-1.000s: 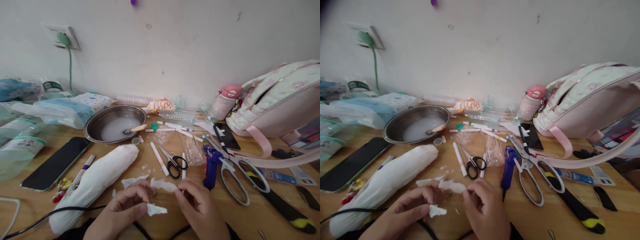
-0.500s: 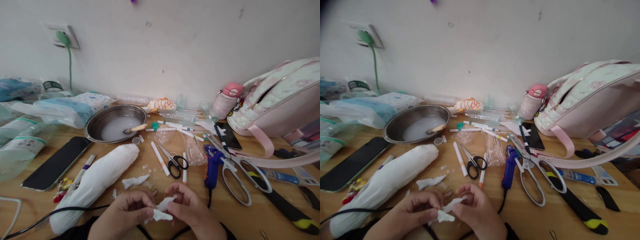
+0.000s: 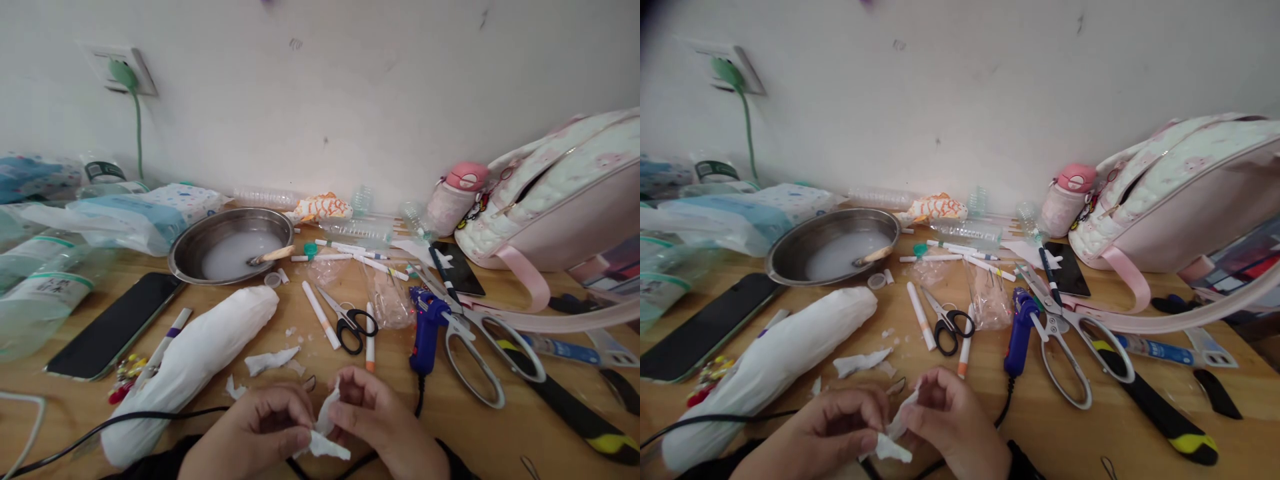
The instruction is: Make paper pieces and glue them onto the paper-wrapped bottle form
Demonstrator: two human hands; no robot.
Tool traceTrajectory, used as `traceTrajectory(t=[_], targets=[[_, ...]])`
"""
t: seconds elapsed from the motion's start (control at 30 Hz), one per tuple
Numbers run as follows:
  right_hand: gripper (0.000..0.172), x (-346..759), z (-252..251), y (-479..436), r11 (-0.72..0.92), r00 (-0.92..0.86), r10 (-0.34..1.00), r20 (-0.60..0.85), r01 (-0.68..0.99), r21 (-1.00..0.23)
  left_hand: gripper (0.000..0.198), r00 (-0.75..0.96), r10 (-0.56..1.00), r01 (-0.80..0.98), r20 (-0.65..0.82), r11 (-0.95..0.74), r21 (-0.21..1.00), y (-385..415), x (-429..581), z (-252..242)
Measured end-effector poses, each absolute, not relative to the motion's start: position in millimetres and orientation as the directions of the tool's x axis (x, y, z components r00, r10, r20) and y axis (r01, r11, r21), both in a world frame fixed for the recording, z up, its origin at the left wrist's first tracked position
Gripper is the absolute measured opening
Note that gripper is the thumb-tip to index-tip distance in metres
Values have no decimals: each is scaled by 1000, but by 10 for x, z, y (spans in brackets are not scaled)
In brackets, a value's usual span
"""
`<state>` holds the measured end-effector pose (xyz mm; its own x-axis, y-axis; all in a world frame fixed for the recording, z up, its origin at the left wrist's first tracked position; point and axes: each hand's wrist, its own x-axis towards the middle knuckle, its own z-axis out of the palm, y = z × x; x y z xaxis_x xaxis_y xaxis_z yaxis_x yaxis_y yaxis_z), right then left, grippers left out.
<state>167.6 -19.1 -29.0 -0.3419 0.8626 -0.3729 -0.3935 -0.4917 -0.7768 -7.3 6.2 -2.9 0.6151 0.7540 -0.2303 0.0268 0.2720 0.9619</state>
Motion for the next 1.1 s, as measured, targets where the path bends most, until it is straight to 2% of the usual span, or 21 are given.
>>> traceTrajectory(t=[0.13,0.3,0.47,0.63,0.77,0.83,0.93,1.03,1.1], targets=[[31,1663,-284,-186,-470,-233,882,-409,-383,-795,23,599,762,82,-246,247,966,60,-81,-29],[23,1673,-254,-188,-392,-114,918,-380,-398,-829,17,602,751,80,-272,282,956,77,-118,-67],[27,1662,-295,-189,-401,-62,906,-419,-445,-801,19,586,755,33,-295,341,940,107,-90,-59],[23,1661,-239,-176,-414,-75,901,-427,-442,-796,16,560,768,38,-311,351,935,115,-100,-87],[17,1741,-158,-143,-351,40,914,-403,-420,-837,15,557,759,51,-336,373,927,128,-119,-88],[13,1803,-138,-128,-300,120,928,-353,-320,-899,17,546,765,56,-341,374,926,130,-114,-68],[5,1870,-130,-137,-158,157,975,-156,2,-987,17,490,795,67,-358,376,924,117,-104,-35],[26,1858,-124,-192,-4,104,994,32,329,-944,15,440,813,60,-380,396,916,104,-107,-23],[30,1814,-106,-233,31,78,995,69,408,-913,17,436,811,51,-390,410,911,105,-110,-22]])
